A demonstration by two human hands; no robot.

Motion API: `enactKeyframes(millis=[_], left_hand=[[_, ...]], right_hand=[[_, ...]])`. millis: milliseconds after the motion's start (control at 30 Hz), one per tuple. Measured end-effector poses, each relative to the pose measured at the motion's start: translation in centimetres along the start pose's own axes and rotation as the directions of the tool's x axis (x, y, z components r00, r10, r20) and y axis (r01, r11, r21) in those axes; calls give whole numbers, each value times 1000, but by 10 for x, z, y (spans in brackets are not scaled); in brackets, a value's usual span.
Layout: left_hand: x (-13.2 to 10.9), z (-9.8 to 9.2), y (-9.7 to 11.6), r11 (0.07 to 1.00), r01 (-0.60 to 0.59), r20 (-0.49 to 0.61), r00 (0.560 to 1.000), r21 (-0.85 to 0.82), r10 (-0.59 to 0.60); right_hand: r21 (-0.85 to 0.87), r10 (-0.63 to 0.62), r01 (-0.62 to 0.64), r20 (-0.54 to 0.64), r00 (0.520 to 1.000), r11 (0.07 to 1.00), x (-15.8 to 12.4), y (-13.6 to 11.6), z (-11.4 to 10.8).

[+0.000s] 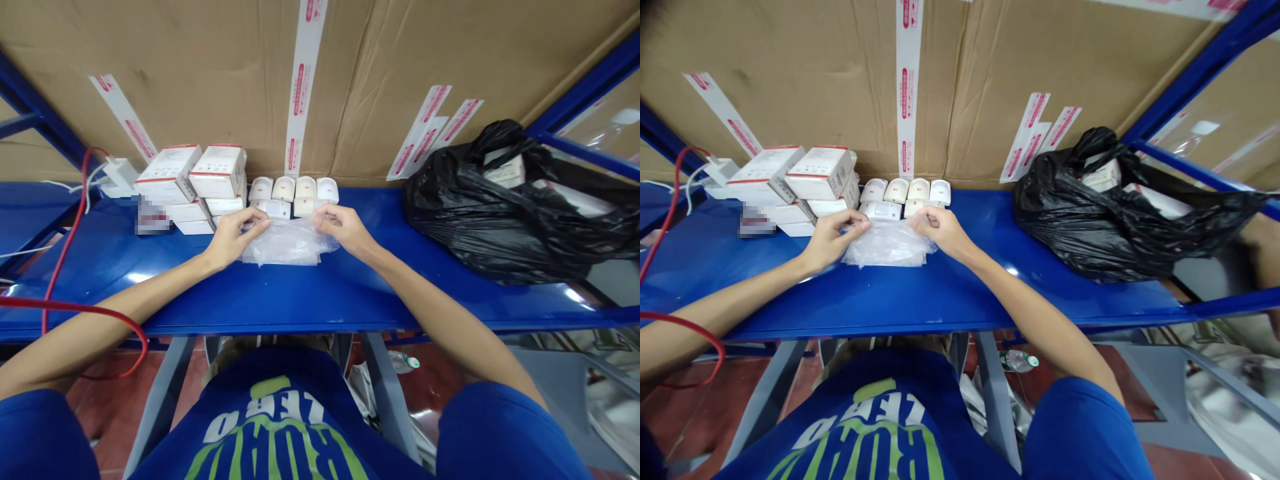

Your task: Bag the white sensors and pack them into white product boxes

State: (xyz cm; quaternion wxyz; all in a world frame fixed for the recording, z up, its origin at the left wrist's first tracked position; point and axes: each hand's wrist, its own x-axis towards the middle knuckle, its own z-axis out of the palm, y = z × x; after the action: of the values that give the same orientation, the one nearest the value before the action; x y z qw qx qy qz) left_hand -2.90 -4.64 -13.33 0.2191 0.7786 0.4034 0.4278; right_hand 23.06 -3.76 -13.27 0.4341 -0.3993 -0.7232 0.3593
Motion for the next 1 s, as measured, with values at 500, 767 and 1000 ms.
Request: enactKeyframes(millis=[500, 767, 1000], left_hand=[[9, -2, -3, 799, 322, 86, 942, -508, -325], [4, -7, 2, 947, 199, -101, 968, -253, -231], [4, -11, 7, 995, 45, -185, 981, -87, -60]], right_hand=[[-114, 16, -27, -94, 995, 993, 0, 2, 0], [-132, 21, -37, -120, 993, 991, -1, 0, -4], [128, 85, -85, 0, 996, 988, -1, -4, 2]])
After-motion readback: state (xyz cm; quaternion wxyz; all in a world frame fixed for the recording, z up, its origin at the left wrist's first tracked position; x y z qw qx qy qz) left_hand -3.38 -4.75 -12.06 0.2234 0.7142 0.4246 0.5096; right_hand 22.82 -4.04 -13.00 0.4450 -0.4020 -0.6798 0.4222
